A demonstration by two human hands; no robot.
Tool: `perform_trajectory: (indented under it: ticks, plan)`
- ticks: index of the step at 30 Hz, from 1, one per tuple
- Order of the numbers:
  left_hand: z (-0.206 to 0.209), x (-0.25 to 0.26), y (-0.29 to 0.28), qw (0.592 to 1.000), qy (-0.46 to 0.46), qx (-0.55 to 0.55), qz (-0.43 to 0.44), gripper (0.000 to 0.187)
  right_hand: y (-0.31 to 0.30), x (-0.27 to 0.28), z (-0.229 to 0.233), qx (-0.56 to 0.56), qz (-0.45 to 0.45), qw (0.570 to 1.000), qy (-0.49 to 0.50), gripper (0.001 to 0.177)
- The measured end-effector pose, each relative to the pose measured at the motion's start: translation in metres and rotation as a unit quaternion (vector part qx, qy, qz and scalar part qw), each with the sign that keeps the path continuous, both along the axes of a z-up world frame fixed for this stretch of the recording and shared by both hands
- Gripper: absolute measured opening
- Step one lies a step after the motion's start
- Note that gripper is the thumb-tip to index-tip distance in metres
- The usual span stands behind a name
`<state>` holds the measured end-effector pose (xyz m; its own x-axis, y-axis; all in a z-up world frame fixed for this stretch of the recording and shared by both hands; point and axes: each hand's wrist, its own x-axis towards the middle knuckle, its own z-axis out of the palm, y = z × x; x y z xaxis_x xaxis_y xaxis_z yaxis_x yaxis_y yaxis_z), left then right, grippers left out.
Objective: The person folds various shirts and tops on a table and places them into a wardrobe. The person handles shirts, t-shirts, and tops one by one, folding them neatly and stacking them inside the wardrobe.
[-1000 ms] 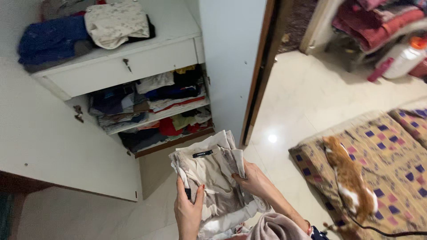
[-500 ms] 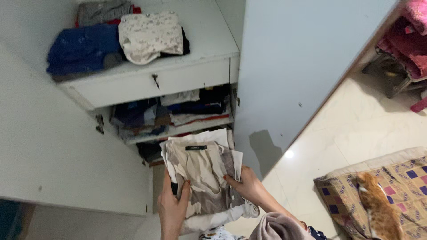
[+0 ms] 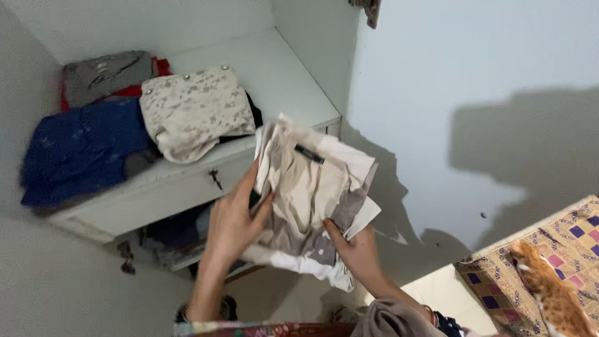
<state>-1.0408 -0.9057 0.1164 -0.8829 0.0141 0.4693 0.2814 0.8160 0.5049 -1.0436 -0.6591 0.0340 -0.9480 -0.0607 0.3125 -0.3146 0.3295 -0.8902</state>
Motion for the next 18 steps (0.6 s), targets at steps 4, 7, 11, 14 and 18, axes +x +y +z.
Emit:
perform_trajectory:
  ticks: [4, 7, 11, 14, 18]
  plan:
    - [0.066, -0.093, -0.023, 0.993, -0.034, -0.076, -0.083, 0.08, -0.027, -0.051, 0.02, -0.015, 0.006, 0.996, 0.087, 0.017]
    - [0.115, -0.172, -0.035, 0.978, -0.115, -0.154, -0.082, 0.082, -0.054, -0.099, 0.026, -0.054, 0.009, 0.991, 0.118, 0.025]
    - [0.14, -0.268, -0.055, 0.963, 0.067, -0.184, -0.183, 0.076, -0.092, -0.177, 0.025, -0.104, -0.005, 0.972, 0.211, 0.046]
    - [0.148, -0.356, -0.075, 0.953, 0.075, -0.163, -0.245, 0.075, -0.112, -0.237, 0.023, -0.113, -0.015, 0.967, 0.226, 0.058]
    - [0.11, -0.477, -0.092, 0.955, 0.027, -0.127, -0.268, 0.077, -0.136, -0.293, 0.006, -0.141, -0.001, 0.979, 0.145, 0.052]
